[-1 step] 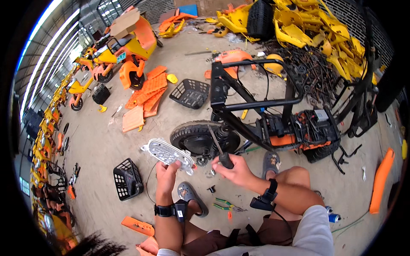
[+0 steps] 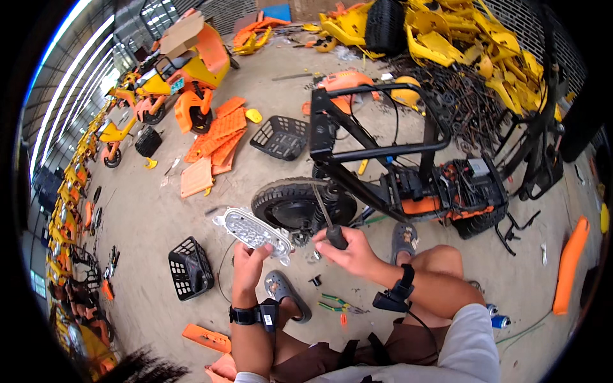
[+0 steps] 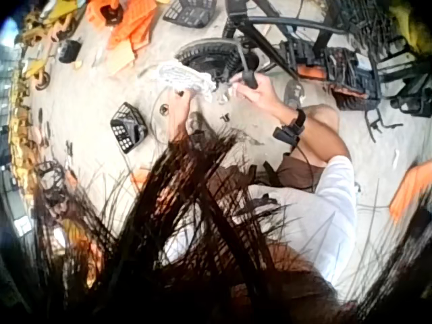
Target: The person unscrews and removes the white plastic cover of a headlight component from an electric scooter frame using a screwdriver by hand.
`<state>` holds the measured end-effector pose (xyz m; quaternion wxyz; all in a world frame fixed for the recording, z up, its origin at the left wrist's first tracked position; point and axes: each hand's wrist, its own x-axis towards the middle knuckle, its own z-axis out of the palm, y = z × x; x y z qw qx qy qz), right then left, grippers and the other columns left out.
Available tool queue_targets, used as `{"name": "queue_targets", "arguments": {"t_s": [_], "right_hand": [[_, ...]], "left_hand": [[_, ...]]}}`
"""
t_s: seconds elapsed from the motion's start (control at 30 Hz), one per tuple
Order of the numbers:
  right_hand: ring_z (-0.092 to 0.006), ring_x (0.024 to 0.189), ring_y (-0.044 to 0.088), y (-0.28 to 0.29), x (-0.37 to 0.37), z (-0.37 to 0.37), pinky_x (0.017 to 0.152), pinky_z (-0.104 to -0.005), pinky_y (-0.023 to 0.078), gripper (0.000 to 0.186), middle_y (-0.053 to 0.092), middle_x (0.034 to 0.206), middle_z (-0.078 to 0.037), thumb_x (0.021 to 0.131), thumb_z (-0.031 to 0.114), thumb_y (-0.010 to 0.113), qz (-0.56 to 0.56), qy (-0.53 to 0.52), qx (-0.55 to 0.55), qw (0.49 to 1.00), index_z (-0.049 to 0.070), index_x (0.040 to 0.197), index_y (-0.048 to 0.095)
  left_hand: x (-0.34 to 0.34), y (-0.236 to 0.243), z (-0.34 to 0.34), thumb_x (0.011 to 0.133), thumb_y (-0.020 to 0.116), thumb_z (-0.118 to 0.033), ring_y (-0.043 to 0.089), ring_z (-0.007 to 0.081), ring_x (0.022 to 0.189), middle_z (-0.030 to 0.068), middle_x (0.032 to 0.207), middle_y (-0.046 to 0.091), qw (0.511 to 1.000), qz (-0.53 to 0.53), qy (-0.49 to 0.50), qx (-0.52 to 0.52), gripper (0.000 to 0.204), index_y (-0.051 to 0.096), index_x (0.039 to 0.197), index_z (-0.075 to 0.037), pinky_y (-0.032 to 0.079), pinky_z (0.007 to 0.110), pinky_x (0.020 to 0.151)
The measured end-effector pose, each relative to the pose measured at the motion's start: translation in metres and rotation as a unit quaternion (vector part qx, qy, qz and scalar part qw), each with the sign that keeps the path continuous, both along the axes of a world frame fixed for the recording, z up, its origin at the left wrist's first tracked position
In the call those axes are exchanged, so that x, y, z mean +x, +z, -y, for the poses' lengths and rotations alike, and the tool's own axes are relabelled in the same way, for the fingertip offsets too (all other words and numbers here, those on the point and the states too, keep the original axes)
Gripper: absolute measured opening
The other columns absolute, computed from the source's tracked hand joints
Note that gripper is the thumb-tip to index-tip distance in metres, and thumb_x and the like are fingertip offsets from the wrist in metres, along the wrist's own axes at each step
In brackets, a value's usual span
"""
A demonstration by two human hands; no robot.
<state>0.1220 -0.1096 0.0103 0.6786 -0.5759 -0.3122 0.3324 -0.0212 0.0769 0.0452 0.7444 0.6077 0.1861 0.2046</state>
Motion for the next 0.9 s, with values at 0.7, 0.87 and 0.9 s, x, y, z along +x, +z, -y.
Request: {"name": "queue_targets", "arguments": {"t_s": [0.7,0.87,0.9], "right_hand": [[-0.0085,0.056,0.057,0.022,0.015,-0.007,0.047,-0.0232,0.041,0.041,0.063,0.08,-0.005,0.09,0.02,0.066,-0.225,-0.011,0.054,0.973,-0.005,0.121,0.056],[-0.0091,0.055,0.058,0.018,0.016,-0.008,0.047,-0.0237,0.042,0.041,0.064,0.082,-0.006,0.09,0.019,0.066,-0.225,-0.035,0.06,0.972,-0.006,0.119,0.056],[-0.0092,0.055,0.058,0.017,0.016,-0.008,0.047,-0.0237,0.042,0.041,0.064,0.082,-0.006,0.09,0.019,0.066,-0.224,-0.042,0.064,0.972,-0.006,0.119,0.056]], "left_hand": [[0.018,-0.001,0.036,0.084,0.059,0.003,0.062,0.0113,0.082,0.0065,0.1,0.063,0.981,-0.105,-0.161,0.039,0.045,0.046,0.127,-0.003,0.052,0.027,0.066],[0.028,-0.007,0.051,0.087,0.05,0.002,0.063,0.0137,0.078,0.0092,0.098,0.064,0.992,-0.065,-0.107,0.013,0.041,0.045,0.128,-0.004,0.053,0.028,0.058],[0.029,-0.006,0.051,0.087,0.047,0.001,0.065,0.0173,0.078,0.0118,0.098,0.064,0.992,-0.066,-0.109,0.007,0.041,0.044,0.127,-0.003,0.055,0.03,0.06]]}}
